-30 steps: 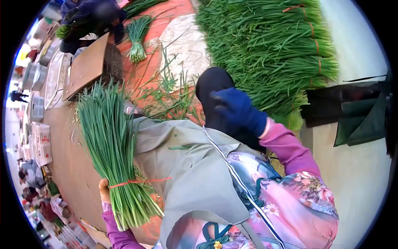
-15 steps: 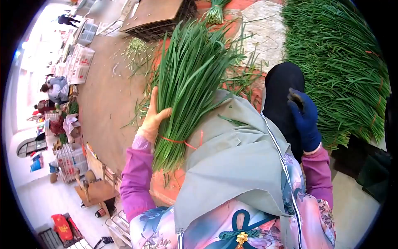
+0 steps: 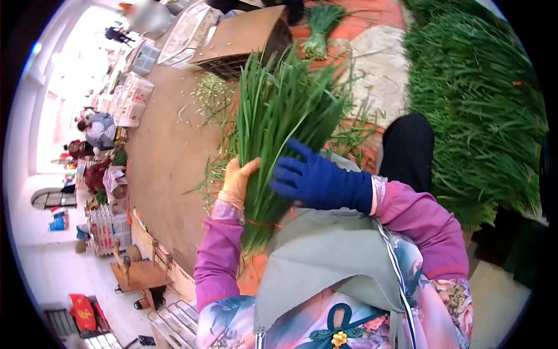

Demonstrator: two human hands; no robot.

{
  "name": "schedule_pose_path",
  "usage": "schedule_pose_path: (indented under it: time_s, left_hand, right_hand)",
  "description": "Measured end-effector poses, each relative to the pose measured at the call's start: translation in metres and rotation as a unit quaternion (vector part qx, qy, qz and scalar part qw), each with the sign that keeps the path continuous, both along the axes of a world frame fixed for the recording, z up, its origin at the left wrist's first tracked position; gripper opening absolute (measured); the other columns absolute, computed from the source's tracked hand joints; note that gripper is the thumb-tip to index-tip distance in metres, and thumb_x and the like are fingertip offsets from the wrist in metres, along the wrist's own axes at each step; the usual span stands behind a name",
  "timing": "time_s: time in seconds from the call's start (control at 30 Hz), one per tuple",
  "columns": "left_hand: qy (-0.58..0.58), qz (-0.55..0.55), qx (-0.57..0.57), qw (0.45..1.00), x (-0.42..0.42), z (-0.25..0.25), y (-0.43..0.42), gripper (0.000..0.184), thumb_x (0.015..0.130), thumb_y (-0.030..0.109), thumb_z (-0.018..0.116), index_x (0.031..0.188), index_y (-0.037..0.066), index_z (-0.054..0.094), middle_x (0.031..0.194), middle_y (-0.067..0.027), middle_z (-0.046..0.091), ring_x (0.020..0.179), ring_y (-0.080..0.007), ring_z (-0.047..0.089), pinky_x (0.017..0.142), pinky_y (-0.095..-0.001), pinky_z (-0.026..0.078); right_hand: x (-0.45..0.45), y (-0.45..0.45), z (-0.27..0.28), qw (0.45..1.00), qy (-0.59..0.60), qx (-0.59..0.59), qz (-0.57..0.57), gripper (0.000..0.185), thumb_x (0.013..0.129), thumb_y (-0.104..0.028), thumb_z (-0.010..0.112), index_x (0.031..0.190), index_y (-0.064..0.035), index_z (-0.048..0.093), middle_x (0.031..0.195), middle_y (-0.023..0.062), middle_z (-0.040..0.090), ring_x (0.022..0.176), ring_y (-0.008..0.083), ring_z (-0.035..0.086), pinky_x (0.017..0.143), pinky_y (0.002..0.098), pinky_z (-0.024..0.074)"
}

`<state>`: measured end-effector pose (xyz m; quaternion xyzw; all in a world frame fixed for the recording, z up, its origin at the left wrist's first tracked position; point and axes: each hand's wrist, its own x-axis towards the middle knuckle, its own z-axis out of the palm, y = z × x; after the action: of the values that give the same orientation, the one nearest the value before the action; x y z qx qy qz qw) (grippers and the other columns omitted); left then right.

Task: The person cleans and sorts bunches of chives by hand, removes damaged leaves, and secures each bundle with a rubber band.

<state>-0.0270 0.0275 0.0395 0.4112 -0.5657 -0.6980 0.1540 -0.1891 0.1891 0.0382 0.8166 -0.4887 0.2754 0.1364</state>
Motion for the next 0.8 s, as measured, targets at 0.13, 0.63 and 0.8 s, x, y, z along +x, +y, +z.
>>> schedule_pose_path:
  time_s: [0.13,0.63,0.8]
  left_hand:
    - [0.047,0.07,-0.015,0.996,0.016,0.006,0.014,0.03,0.078,0.003,0.061,0.106,-0.002,0.056,0.095,-0.0076,0.063,0.079,-0.0168,0.06,0.072,-0.0285,0.05]
    - [0.018,0.226,0.008,0.974,0.03,-0.014,-0.004,0.026,0.077,0.004,0.06,0.101,-0.002,0.055,0.087,-0.0119,0.063,0.07,-0.023,0.062,0.062,-0.0322,0.054]
    - [-0.081,0.064,-0.289,0.952,0.025,-0.006,-0.002,0.059,0.073,0.003,0.067,0.125,-0.003,0.04,0.119,-0.0154,0.05,0.106,-0.0224,0.052,0.09,-0.0318,0.043]
  right_hand:
    - [-0.002,-0.044,-0.016,0.991,0.019,-0.041,-0.127,0.052,0.072,-0.021,0.052,0.122,-0.0072,0.048,0.121,0.0163,0.047,0.101,0.0256,0.048,0.087,0.0477,0.0394]
    - [0.036,-0.004,-0.036,0.988,-0.031,0.113,-0.104,0.028,0.075,-0.013,0.051,0.099,0.0004,0.054,0.067,0.005,0.053,0.06,0.0194,0.055,0.049,0.0325,0.0441]
    - [0.034,-0.017,-0.034,0.986,-0.064,0.119,-0.098,0.019,0.071,-0.012,0.054,0.086,-0.0004,0.054,0.068,0.0085,0.054,0.06,0.0255,0.057,0.049,0.0367,0.0456]
